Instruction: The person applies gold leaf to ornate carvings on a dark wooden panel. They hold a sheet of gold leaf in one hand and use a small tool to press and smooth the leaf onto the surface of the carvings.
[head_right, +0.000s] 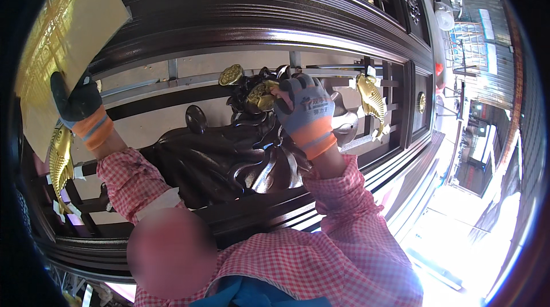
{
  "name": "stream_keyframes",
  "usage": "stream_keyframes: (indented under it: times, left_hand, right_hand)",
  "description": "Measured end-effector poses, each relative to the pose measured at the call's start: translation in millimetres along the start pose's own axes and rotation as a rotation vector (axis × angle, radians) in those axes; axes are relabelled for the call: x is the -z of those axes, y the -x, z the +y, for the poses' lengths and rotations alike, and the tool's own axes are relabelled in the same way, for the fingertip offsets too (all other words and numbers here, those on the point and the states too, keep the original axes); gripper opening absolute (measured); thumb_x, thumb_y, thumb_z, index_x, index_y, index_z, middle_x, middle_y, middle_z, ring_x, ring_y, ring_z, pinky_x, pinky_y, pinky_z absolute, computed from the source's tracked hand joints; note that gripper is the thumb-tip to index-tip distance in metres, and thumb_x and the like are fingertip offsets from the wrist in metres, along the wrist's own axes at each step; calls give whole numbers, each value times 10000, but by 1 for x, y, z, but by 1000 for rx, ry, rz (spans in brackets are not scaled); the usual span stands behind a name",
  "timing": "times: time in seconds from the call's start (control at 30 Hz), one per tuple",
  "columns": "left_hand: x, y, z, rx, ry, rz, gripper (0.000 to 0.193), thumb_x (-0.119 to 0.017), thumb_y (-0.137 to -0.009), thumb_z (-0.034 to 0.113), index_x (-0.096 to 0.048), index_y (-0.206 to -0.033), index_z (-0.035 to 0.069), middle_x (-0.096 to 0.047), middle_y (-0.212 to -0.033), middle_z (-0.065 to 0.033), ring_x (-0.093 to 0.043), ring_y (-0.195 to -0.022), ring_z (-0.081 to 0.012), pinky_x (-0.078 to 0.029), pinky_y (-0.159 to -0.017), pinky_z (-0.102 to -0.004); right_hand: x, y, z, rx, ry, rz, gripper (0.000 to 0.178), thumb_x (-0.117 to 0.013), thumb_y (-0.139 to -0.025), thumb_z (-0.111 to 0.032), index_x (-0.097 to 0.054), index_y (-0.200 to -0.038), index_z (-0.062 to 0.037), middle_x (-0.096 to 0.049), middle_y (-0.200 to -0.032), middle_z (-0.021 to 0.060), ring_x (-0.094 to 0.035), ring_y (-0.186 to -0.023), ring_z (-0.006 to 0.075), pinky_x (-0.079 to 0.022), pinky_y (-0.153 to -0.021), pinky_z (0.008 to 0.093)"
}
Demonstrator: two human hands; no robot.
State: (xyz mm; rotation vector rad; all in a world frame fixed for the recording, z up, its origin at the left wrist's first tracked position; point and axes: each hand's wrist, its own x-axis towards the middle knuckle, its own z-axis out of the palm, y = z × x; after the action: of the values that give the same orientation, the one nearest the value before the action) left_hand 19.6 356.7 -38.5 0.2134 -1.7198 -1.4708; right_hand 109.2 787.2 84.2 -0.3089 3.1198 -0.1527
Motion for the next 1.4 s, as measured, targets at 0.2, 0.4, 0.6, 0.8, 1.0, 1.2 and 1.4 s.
stream_keyframes:
  times: [0.2, 0.4, 0.6, 0.8, 1.0, 1.2, 1.4]
  left_hand:
    - [19, -16, -18, 337, 326, 88, 486, -733, -811, 21, -563, -1266, 4, -648, -1131, -150, -645, -977, -210, -535, -850, -317]
    - [7, 2, -11, 97, -3, -37, 363, -570, -954, 125, -529, -1290, -3, -613, -1229, -162, -611, -1046, -184, -491, -924, -263]
    - [6, -6, -4, 256, 206, 46, 428, -674, -839, 29, -569, -1250, -24, -653, -1116, -163, -653, -964, -238, -538, -854, -322]
    - [-10, 4, 10, -240, -327, -40, 396, -614, -935, 130, -528, -1302, 9, -647, -1156, -140, -651, -969, -203, -528, -842, -253]
    - [2, -5, 9, 144, 56, 28, 468, -704, -827, 35, -559, -1269, -17, -645, -1121, -154, -647, -953, -217, -538, -846, -307]
    - [-12, 0, 18, 45, 88, 54, 483, -737, -815, 49, -564, -1262, -10, -645, -1129, -156, -646, -960, -214, -539, -842, -310]
    - [-1, 2, 6, 8, -100, -30, 404, -562, -947, 72, -492, -1342, 23, -604, -1234, -171, -626, -1023, -202, -520, -898, -290]
  right_hand:
    - [-1, 4, -24, 176, -77, -28, 307, -728, -686, -254, -632, -956, -144, -578, -967, 102, -581, -920, 312, -513, -753, 423]
    - [3, -2, -21, 159, 32, -58, 320, -729, -675, -270, -646, -961, -152, -582, -988, 86, -577, -943, 296, -515, -765, 405]
    - [8, -3, -33, 185, 43, -130, 289, -740, -672, -222, -660, -933, -127, -597, -972, 79, -589, -939, 298, -522, -760, 410]
    - [1, -7, -40, 259, -70, 40, 244, -732, -637, -174, -657, -865, -131, -584, -897, 50, -585, -852, 271, -512, -718, 385]
    - [-1, -2, -34, 247, 6, -87, 265, -696, -752, -326, -643, -958, -168, -581, -988, 61, -571, -1000, 287, -499, -794, 416]
    - [15, 3, -23, 205, 141, -189, 262, -707, -717, -308, -653, -941, -183, -585, -988, 40, -562, -937, 253, -484, -784, 390]
    - [12, -2, -10, 296, 78, -42, 248, -715, -697, -246, -658, -930, -180, -589, -953, 39, -565, -927, 257, -485, -759, 405]
